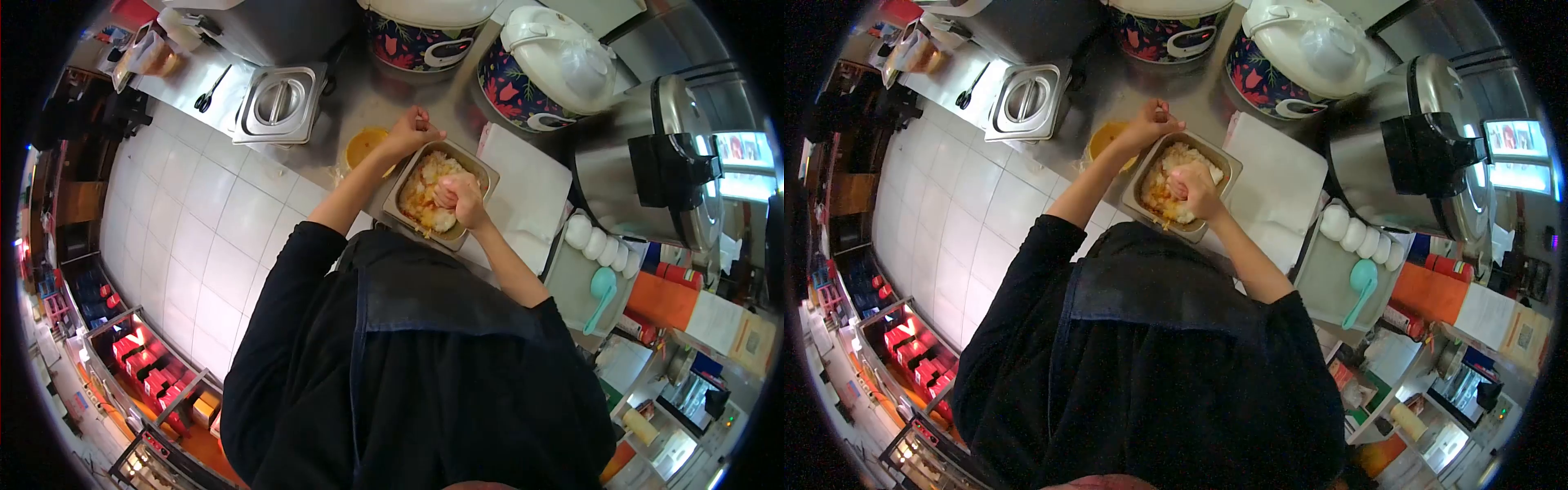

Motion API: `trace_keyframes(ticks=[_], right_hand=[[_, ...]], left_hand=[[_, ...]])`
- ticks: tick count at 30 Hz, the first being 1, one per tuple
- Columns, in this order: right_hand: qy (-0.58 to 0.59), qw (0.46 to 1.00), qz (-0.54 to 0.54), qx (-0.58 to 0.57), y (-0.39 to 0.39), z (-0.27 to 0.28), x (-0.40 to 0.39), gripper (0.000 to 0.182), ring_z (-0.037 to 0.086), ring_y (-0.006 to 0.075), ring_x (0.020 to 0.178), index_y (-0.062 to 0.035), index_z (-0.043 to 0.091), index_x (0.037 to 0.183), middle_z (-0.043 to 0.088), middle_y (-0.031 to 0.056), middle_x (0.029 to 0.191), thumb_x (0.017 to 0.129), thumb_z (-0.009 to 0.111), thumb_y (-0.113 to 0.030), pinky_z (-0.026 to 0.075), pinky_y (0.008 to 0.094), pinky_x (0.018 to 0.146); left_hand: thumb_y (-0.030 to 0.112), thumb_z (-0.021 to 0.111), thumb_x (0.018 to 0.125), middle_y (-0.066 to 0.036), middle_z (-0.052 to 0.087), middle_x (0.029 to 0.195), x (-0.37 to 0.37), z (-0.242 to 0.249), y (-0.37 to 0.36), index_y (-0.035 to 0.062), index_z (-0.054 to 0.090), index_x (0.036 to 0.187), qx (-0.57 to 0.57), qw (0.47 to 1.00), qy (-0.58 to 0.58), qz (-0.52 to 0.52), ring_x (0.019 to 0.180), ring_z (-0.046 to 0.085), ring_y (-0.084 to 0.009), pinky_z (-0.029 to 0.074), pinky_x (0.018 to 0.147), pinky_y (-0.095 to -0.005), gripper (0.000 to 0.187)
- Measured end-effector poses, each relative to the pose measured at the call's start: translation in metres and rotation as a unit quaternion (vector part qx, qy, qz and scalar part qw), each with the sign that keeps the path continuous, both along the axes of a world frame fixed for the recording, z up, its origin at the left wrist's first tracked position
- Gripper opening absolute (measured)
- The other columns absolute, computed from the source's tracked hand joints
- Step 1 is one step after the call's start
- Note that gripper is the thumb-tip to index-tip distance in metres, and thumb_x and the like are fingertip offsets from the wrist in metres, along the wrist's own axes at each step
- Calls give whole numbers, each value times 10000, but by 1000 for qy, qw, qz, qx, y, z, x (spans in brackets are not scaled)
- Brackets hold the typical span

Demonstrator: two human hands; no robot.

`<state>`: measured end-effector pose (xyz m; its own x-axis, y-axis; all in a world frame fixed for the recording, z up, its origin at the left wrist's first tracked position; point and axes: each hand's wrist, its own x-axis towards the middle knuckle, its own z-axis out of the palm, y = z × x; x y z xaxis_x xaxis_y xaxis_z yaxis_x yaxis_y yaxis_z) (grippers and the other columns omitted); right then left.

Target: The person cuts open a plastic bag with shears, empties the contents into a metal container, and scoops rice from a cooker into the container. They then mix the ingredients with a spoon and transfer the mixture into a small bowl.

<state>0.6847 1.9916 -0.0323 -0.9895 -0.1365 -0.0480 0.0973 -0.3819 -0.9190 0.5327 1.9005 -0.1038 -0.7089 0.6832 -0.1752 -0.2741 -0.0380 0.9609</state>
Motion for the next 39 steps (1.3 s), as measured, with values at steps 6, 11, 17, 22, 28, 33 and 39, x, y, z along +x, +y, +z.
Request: trace_keyframes(ticks=[6,11,17,22,28,33,39], right_hand=[[108,986,-50,117,1,-9,2,399,243,86,439,-74,272,520,256,-16,475,863,414,-222,206,260,446],[4,999,28,-19,14,5,4,389,281,93,432,-66,351,516,318,-2,476,861,415,-234,223,253,440],[37,998,-8,46,-17,-10,3,386,264,85,447,-81,292,525,277,-19,492,853,428,-234,210,253,440],[48,997,25,-52,8,13,-11,367,252,83,447,-84,282,530,260,-23,491,844,428,-208,206,244,447],[-6,997,82,10,6,17,-25,363,245,87,437,-88,278,522,261,-17,483,842,409,-199,201,251,445],[51,999,-4,12,18,-4,-28,388,249,97,443,-92,264,508,257,-14,481,840,410,-230,208,265,448],[65,994,-28,85,15,-10,-26,418,288,103,440,-72,337,490,284,6,469,843,397,-287,217,275,439]], left_hand=[[109,754,690,-86,579,755,0,-21,8,64,339,907,23,999,1,36,710,561,-122,432,640,-236,470],[114,743,708,-94,577,761,7,-9,5,68,340,922,-14,1000,13,11,738,568,-137,442,664,-251,459],[116,738,712,-100,596,774,2,9,4,57,358,942,-15,1000,22,3,745,575,-139,446,660,-251,448],[114,747,695,-95,606,757,-3,-7,6,36,373,965,-26,998,54,-2,726,579,-131,450,649,-250,468],[145,738,714,-111,614,807,-6,0,16,34,374,974,-60,993,90,-38,748,588,-149,452,658,-246,460],[133,742,706,-113,617,796,0,0,16,32,373,965,-49,996,76,-15,699,590,-153,459,614,-243,463],[111,746,693,-130,609,807,-2,-3,17,36,361,966,-43,998,31,-31,715,595,-168,464,620,-250,478]])
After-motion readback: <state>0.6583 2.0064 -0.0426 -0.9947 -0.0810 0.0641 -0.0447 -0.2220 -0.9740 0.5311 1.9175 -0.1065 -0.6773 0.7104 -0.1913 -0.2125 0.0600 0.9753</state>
